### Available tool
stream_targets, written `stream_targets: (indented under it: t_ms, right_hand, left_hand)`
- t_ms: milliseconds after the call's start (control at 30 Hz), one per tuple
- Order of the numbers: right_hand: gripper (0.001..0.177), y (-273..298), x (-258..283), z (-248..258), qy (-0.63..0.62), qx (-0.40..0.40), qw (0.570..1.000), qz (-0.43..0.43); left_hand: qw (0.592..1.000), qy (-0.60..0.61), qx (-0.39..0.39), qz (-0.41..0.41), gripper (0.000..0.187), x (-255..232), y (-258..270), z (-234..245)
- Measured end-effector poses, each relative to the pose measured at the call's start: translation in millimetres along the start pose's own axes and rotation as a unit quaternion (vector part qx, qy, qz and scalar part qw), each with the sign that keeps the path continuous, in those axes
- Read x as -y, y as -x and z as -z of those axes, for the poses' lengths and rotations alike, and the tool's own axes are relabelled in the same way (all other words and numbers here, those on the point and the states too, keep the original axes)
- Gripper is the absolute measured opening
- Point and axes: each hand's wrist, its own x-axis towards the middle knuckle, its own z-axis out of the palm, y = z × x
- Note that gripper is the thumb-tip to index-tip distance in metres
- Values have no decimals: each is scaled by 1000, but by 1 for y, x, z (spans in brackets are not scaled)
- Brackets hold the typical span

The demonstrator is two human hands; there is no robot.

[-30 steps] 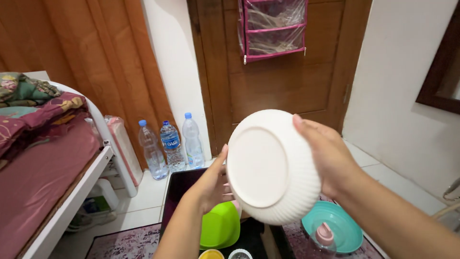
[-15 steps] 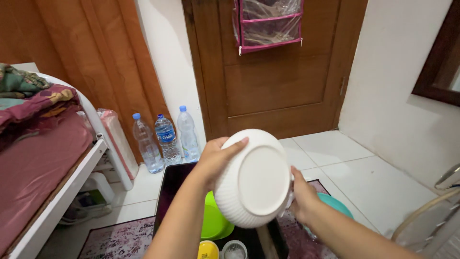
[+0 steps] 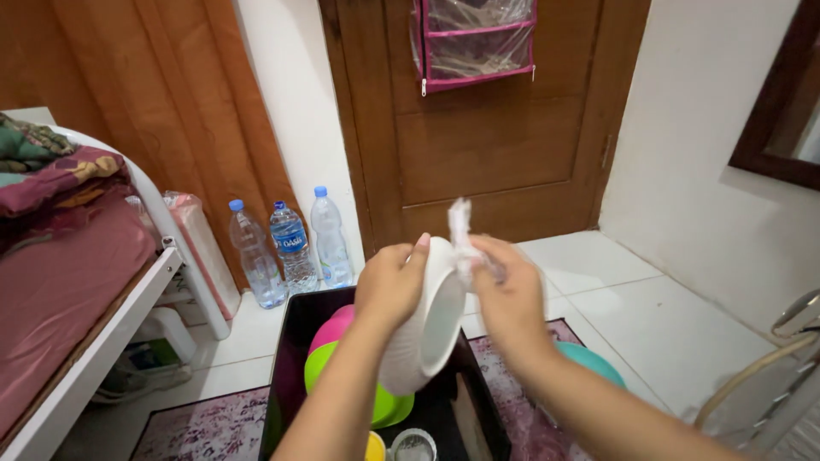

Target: The person wipes several dishes with a white cloth, including a white plate, a turquoise bowl, and a beige bowl, then places them on a black tray. The person also wipes a clear plastic cup and places it on the tray.

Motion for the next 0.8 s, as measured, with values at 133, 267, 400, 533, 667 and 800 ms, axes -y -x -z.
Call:
stream_targets:
  t_ms: [133,267,400,533,667,800]
  right_hand:
    - [48,26,63,-24,-20,131,987,89]
    - [47,13,59,-18,50,155,975,153]
    - [46,4,37,-6,113,117,972,169]
    - [48,0,12,0,39,91,988,119]
    - [47,-8,-6,1,-43,55,997,13]
    - [44,-9,24,0,-55,37,987,-143]
  left_hand:
    - [999,-6,-40,-5,45,-2,-4,-13]
    - [995,87,-33,-20,50,-11,-3,-12]
    - [995,52,-9,-82,49,-40,21,-3]
    - [995,-5,1,-101,50,-47,25,-8]
    - [996,3,6,-93,49,-46,26,-8]
    - [996,51,28,-65,49,-35,19,-9]
